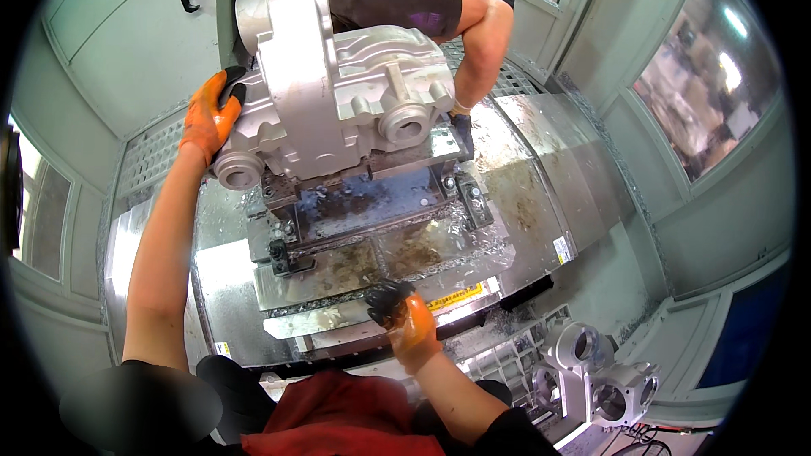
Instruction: The person cleans a large metal housing inside an industrial enclosure by hand using a brush and a cleaning solution, wiping away metal shavings and debris while another person assists by holding the part in place.
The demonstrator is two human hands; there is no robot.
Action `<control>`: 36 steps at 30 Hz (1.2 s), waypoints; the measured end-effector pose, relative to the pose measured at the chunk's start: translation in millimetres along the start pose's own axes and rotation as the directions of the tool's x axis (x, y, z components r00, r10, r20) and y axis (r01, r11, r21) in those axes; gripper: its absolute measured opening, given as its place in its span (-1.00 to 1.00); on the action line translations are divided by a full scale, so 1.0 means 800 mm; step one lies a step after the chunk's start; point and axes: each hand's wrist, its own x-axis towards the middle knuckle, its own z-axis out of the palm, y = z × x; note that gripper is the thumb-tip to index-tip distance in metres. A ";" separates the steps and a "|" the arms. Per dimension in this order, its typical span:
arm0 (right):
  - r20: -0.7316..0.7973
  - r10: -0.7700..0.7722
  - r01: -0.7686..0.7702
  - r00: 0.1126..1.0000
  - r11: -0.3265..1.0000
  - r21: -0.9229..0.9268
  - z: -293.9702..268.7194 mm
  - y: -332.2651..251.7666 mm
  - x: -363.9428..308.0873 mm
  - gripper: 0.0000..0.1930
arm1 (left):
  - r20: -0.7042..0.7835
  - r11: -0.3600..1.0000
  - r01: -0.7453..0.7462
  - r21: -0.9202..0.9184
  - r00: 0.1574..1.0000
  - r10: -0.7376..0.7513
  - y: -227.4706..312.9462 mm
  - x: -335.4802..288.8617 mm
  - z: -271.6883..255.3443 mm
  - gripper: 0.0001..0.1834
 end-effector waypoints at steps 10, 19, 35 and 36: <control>0.145 -0.083 0.100 0.986 0.989 -0.113 -0.015 0.012 -0.004 -0.56 | -0.038 0.998 -0.058 -0.018 0.998 0.057 -0.039 0.011 0.019 -0.48; 0.045 0.009 -0.005 0.999 0.994 -0.105 0.020 0.000 -0.013 -0.51 | -0.001 0.996 -0.069 -0.061 0.998 0.069 -0.027 0.005 0.011 -0.55; 0.109 -0.010 0.008 0.994 1.000 0.026 -0.003 0.006 -0.001 -0.61 | 0.059 0.972 -0.065 -0.224 0.995 0.080 -0.020 0.008 0.014 -0.59; 0.118 -0.012 0.009 0.993 1.000 0.030 0.000 0.003 -0.002 -0.61 | 0.061 0.967 -0.056 -0.247 0.995 0.073 -0.021 0.008 0.015 -0.59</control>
